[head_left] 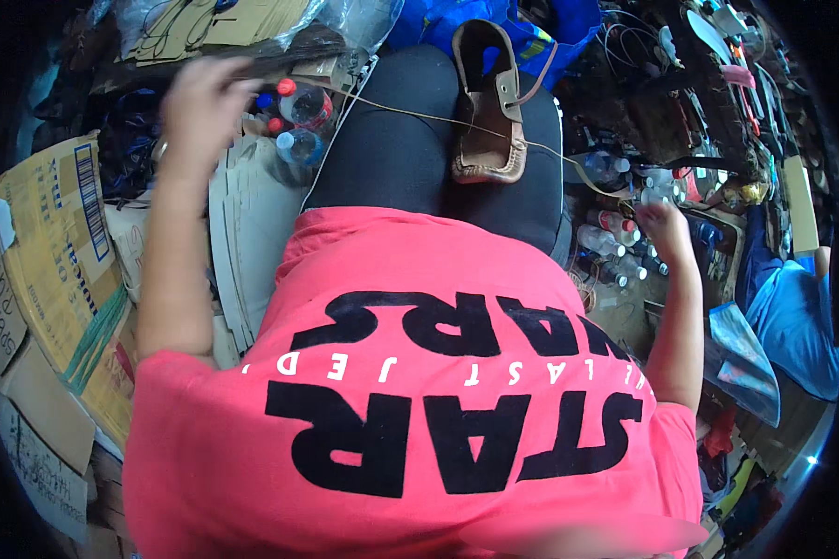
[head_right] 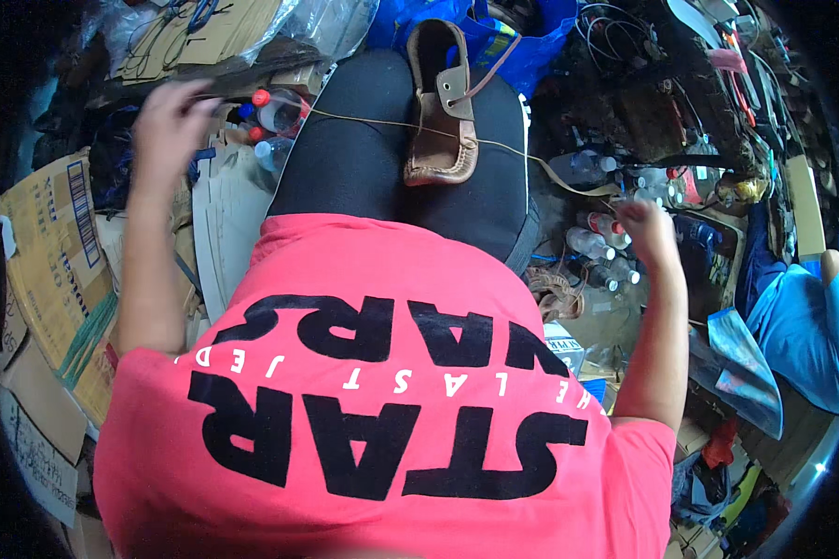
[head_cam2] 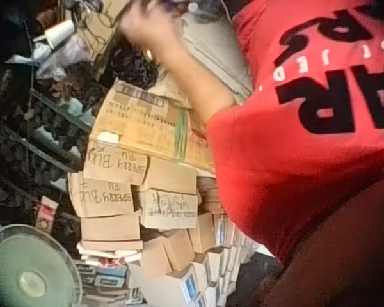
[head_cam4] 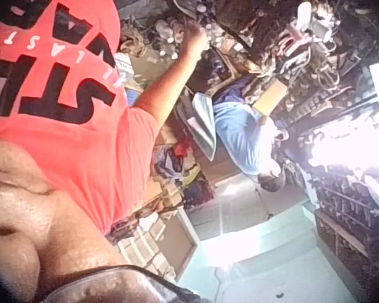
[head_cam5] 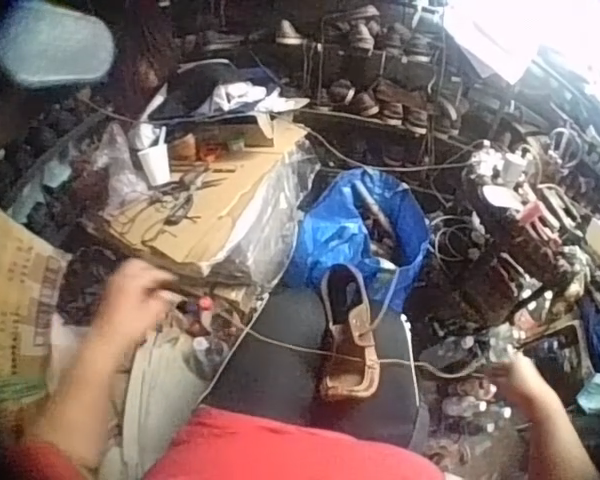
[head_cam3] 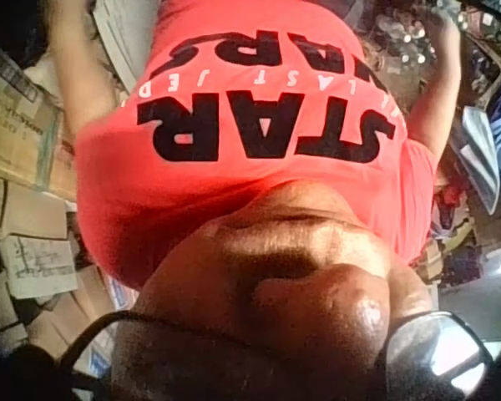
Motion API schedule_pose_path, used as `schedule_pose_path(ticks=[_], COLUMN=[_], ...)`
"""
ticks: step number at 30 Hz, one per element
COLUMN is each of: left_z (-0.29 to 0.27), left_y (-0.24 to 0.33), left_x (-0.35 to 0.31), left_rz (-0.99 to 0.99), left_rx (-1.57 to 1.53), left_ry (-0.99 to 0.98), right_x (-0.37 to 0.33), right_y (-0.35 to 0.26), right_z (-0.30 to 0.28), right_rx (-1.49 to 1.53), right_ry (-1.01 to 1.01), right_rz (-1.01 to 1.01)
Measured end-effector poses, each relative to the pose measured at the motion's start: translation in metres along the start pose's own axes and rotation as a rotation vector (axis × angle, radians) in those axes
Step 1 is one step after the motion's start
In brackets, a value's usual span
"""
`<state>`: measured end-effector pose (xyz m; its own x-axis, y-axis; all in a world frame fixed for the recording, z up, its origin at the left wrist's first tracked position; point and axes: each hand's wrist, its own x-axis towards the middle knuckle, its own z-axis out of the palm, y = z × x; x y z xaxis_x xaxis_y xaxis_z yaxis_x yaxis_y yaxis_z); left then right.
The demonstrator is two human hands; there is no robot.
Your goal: Hand stitching the upper of a moccasin-style shoe using thread and a needle.
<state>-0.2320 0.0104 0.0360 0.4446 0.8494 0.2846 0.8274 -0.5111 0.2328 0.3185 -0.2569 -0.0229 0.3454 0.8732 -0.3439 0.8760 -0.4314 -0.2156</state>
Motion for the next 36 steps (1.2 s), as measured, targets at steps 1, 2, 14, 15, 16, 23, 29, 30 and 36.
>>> schedule_pose_path(ticks=[1,2,14,15,16,23,29,30,36], left_z=[0.015,0.024,0.119,0.118,0.118,0.126,0.121,0.119,0.123], left_y=[0.04,0.082,0.182,0.183,0.183,0.174,0.177,0.179,0.18], left_x=[0.008,0.011,0.058,0.059,0.059,0.061,0.057,0.057,0.057], left_rz=[0.114,0.122,0.186,0.155,0.153,0.298,0.311,0.258,0.288], left_rx=[-0.201,-0.396,-0.798,-0.8,-0.799,-0.961,-0.941,-0.913,-0.893], left_ry=[-0.059,-0.146,-0.77,-0.856,-0.86,-0.897,-0.893,-0.913,-0.902], right_x=[0.007,0.013,0.062,0.062,0.062,0.055,0.051,0.05,0.047], right_y=[-0.033,-0.082,-0.168,-0.168,-0.167,-0.167,-0.152,-0.153,-0.168], right_z=[0.003,-0.006,-0.006,-0.006,-0.005,0.008,0.006,0.006,0.01], right_rx=[0.44,0.617,0.647,0.624,0.6,0.767,0.621,0.63,0.693], right_ry=[-0.047,-0.044,-0.206,-0.206,-0.206,-0.216,-0.146,-0.146,-0.128], right_rz=[0.002,-0.121,-0.513,-0.536,-0.558,-0.543,-0.534,-0.536,-0.579])
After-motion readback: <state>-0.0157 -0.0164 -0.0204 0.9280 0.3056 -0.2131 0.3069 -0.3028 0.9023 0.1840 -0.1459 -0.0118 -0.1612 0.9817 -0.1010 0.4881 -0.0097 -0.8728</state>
